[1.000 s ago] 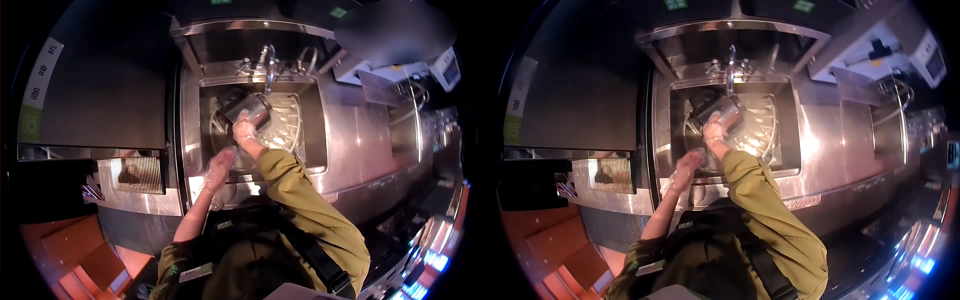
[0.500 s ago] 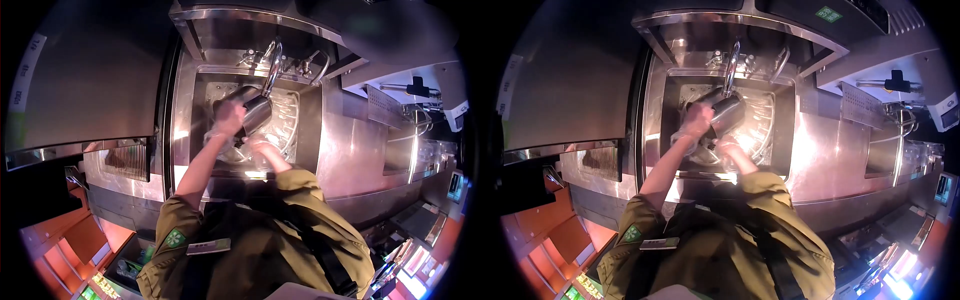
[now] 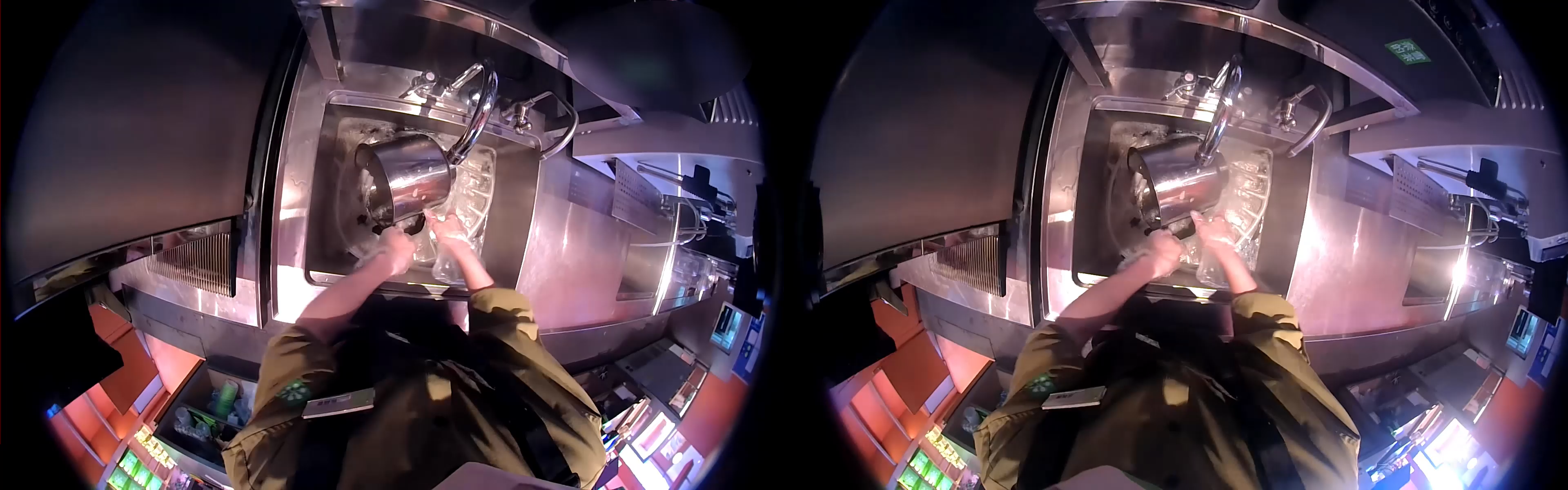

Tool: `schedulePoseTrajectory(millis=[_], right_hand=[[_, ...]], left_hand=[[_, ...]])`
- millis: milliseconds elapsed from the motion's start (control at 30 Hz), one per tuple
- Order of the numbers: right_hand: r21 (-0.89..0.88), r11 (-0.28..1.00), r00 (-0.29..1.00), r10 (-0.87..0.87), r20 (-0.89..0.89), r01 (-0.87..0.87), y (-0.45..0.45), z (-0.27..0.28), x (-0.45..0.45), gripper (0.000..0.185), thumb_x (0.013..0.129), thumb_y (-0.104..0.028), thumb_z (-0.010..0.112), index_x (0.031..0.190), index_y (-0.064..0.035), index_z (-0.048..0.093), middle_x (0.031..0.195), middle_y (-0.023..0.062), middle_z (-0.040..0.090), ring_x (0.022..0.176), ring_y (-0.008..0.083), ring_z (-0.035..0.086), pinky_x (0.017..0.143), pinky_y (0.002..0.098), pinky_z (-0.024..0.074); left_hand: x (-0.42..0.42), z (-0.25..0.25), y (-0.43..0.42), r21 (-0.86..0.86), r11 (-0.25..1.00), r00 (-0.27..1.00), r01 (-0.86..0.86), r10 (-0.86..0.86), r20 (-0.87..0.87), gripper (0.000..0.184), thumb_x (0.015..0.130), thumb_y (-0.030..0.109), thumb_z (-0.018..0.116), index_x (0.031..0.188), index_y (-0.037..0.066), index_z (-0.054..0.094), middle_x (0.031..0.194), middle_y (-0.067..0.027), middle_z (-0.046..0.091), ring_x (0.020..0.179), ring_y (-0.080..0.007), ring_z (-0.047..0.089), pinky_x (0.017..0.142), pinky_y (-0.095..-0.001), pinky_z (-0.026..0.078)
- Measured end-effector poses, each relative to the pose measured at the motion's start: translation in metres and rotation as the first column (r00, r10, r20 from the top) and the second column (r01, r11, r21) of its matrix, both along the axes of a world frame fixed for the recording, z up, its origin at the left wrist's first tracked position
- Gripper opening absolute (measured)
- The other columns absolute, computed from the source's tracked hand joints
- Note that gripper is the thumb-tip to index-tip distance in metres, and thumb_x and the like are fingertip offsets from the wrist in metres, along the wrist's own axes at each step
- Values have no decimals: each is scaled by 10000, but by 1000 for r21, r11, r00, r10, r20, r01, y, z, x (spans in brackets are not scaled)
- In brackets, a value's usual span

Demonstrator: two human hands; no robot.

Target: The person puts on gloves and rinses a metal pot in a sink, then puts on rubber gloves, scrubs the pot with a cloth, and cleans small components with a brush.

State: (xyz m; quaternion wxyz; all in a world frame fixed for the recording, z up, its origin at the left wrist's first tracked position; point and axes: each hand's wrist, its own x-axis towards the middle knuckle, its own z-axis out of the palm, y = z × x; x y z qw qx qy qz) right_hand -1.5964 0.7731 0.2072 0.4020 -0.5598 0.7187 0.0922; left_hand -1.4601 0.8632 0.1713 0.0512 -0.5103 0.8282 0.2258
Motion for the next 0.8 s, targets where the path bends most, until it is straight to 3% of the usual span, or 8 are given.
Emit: schedulePoseTrajectory(millis=[100,167,233,333,400,467,600,800], right_hand=[[-230,951,899,-92,429,207,3,41,38,962,756,-612,573,1335,93,269,1202,337,484,1169,404,472,960,392,391],[-118,975,941,-144,306,188,-3,-26,55,944,787,-585,556,1360,83,214,1169,321,514,1138,405,497,942,399,402],[-172,909,880,-298,370,380,5,-21,81,887,796,-576,555,1381,7,231,1109,281,557,1073,392,540,891,424,433],[3,942,872,309,380,-336,6,-79,94,617,847,-451,525,1296,-47,400,1053,261,581,979,394,569,808,461,463],[-172,964,866,259,427,-203,18,-127,107,375,870,-300,488,1177,-95,551,1018,257,590,967,398,567,792,455,466],[-86,958,858,285,427,-275,-7,-74,98,323,867,-306,500,1120,-130,597,1033,235,600,987,376,570,791,435,473],[-188,982,963,51,264,0,-43,-54,69,392,875,-414,489,1054,-92,624,950,228,630,900,377,607,762,453,480],[-297,925,948,285,138,-235,-58,76,46,654,839,-583,465,831,49,635,726,282,612,753,419,618,698,485,489]], left_hand=[[26,56,-18,-239,944,914,-225,120,-388,143,727,152,498,629,94,585,665,-82,614,571,-241,607,473,-374,473],[34,96,-45,71,878,880,-474,475,11,178,765,182,516,735,32,607,700,-156,615,625,-311,618,546,-421,500],[54,88,-52,-113,713,709,-692,641,-294,193,793,248,558,879,87,622,711,-156,613,645,-332,609,594,-431,500],[72,58,-70,0,538,510,-843,799,-318,247,774,246,602,963,88,618,857,-185,629,801,-367,604,710,-430,484],[71,63,-78,217,439,386,-872,889,-248,264,771,238,587,974,71,605,913,-199,629,864,-372,599,749,-427,482],[74,65,-85,333,334,282,-882,939,-197,287,782,245,546,966,26,580,941,-218,623,926,-384,587,787,-450,471],[80,35,-87,60,516,501,-855,849,-168,275,781,230,565,973,37,597,916,-207,623,896,-370,591,784,-450,464],[36,44,-62,-57,713,690,-699,651,-317,177,765,152,552,859,10,601,834,-220,604,783,-383,580,726,-467,458]])
